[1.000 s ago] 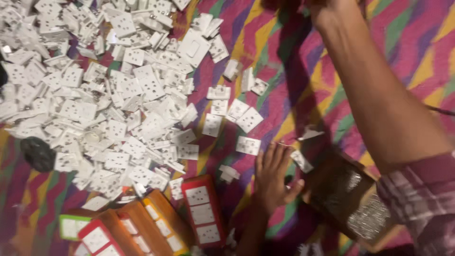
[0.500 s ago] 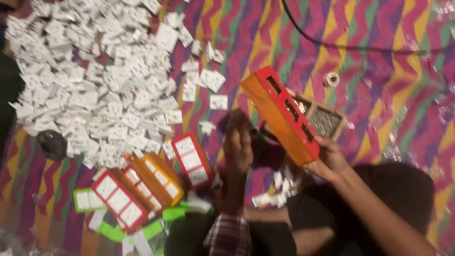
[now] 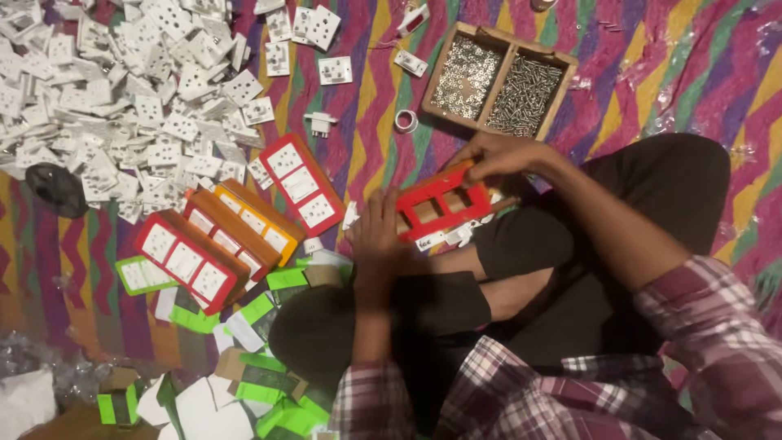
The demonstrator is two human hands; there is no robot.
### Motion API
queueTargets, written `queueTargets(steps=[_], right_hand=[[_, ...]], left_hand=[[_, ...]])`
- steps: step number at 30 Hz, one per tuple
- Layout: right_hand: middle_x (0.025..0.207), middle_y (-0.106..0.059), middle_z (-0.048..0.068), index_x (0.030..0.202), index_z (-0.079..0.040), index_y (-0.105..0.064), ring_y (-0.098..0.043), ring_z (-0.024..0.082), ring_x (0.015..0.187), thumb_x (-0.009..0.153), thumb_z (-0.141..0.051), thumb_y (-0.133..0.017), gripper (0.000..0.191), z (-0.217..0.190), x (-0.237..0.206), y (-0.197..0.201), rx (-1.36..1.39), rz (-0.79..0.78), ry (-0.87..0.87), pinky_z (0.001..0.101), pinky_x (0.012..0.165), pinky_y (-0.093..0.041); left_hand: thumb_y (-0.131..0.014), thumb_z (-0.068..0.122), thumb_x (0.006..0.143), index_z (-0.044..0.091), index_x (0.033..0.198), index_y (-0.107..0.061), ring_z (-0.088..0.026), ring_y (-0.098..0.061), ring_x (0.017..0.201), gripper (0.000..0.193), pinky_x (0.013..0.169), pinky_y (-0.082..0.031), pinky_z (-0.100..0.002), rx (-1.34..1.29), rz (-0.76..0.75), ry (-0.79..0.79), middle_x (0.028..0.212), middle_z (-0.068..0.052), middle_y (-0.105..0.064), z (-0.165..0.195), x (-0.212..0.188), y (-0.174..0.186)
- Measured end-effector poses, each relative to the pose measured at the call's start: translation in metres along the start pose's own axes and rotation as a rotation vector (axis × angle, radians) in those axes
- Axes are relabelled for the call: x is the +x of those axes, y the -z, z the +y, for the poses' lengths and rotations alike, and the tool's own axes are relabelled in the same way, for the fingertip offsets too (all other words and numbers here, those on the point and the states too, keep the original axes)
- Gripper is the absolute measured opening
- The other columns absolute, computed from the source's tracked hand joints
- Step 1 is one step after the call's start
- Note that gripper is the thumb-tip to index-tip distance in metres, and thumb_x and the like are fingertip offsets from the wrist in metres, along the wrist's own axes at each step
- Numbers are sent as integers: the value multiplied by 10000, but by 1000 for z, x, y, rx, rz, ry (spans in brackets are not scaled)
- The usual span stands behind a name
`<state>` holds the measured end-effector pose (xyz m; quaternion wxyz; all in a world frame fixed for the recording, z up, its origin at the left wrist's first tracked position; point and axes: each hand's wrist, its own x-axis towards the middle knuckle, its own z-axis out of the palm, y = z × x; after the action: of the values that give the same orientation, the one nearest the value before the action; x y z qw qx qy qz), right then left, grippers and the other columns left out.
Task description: The person sits on the floor and assembles electrical sockets by inserting white socket modules into red plastic frames. They use a screwdriver to tighten screws securing the modules, then place the completed units aside. The person repeats this process for multiple socket units.
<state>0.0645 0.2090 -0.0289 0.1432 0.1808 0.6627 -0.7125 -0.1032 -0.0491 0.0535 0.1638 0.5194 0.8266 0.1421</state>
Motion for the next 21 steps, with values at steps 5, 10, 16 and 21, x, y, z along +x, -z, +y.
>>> queueTargets(steps=[5,10,16,21], right_hand=[[1078,-771,135,1395,-32,-608,-734,219,940,897,-358,-730,608,-11,-5,-10,-244,254,94,340,845,-579],[1125,-732,208,1507,-29,-443,-738,308,994,934,-312,-709,692,-21,-14,-18,-441,400,-56,397,899,-571],[1353,-677,245,1497,32,-511,-691,335,1201,1070,-291,-676,561,-11,-16,-17,-490,534,124,416,1025,-531],[1297,-689,237,1455,78,-560,-686,360,1190,1044,-222,-701,529,-13,-21,-7,-582,679,216,427,1022,-531]], left_hand=[[-814,185,670,86,1404,-485,-418,-551,1205,811,954,-482,-561,-36,101,110,1404,-152,-532,-12,4,-22],[-894,231,605,97,1396,-432,-382,-556,1212,926,971,-461,-552,-58,-52,291,1293,-132,-558,-6,13,-32],[-914,241,616,57,1417,-397,-400,-550,1230,971,1000,-471,-519,-85,50,286,1328,-158,-526,-3,14,-48],[-897,197,653,49,1421,-378,-386,-572,1197,938,978,-464,-529,-86,127,290,1361,-175,-495,5,17,-50]])
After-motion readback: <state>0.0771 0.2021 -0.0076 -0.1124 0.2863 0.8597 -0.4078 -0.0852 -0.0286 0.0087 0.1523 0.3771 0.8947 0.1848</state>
